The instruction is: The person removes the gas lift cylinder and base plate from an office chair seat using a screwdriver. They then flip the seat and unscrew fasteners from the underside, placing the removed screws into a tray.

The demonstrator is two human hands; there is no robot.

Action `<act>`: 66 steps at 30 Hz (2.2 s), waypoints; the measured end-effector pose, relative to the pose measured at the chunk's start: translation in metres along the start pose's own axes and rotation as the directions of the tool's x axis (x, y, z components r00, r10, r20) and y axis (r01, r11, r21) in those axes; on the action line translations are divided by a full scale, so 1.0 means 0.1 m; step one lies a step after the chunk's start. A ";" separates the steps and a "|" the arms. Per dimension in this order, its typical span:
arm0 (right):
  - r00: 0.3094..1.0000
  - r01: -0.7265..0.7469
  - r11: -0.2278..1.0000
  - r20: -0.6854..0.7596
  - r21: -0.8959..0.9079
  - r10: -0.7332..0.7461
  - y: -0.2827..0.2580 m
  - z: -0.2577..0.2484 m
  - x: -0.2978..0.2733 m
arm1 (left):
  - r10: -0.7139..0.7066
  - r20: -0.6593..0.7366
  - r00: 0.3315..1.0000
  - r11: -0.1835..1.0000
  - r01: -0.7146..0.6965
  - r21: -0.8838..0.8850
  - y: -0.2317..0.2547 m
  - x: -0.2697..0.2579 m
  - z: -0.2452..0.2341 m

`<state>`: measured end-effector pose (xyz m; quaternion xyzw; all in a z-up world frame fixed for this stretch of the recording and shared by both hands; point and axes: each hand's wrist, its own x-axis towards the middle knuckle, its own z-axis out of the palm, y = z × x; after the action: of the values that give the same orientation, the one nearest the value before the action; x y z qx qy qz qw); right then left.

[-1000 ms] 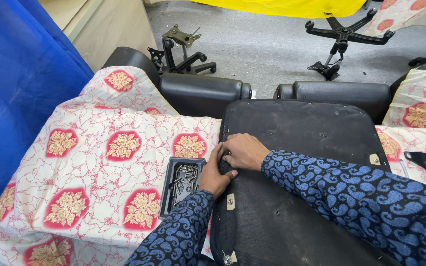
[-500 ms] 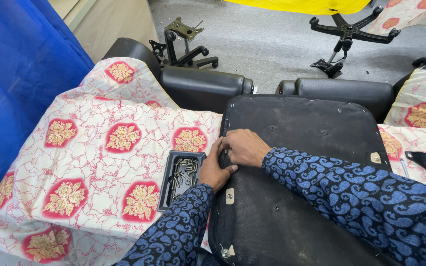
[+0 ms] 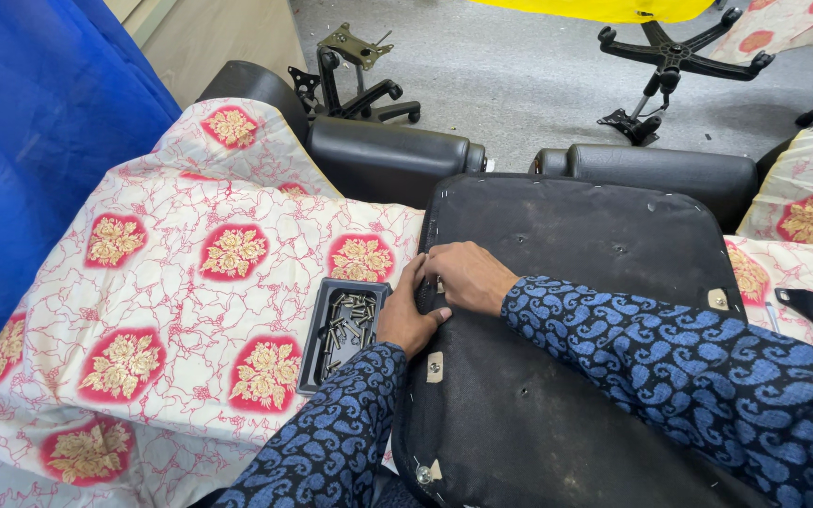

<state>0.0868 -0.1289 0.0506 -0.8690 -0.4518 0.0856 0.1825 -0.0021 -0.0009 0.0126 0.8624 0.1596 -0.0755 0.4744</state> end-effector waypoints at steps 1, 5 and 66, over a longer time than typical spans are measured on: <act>0.998 -0.058 0.998 0.020 0.014 0.058 -0.02 -0.02 0.00 | 0.005 -0.006 1.000 1.000 -0.005 0.007 0.00 0.00 0.00; 0.959 -0.252 0.968 0.129 -0.013 0.252 -0.04 -0.07 0.05 | -0.057 0.008 0.998 0.998 0.057 0.015 0.00 0.02 0.03; 0.501 -0.778 0.611 -0.443 0.146 0.744 0.40 0.06 -1.88 | 0.258 -0.005 0.966 0.963 -0.257 0.077 0.35 -0.38 0.15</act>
<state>0.0068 -0.3017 0.0261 -0.9777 0.0313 -0.0685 0.1961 -0.0256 -0.0390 0.0435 0.8937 0.0468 -0.0126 0.4461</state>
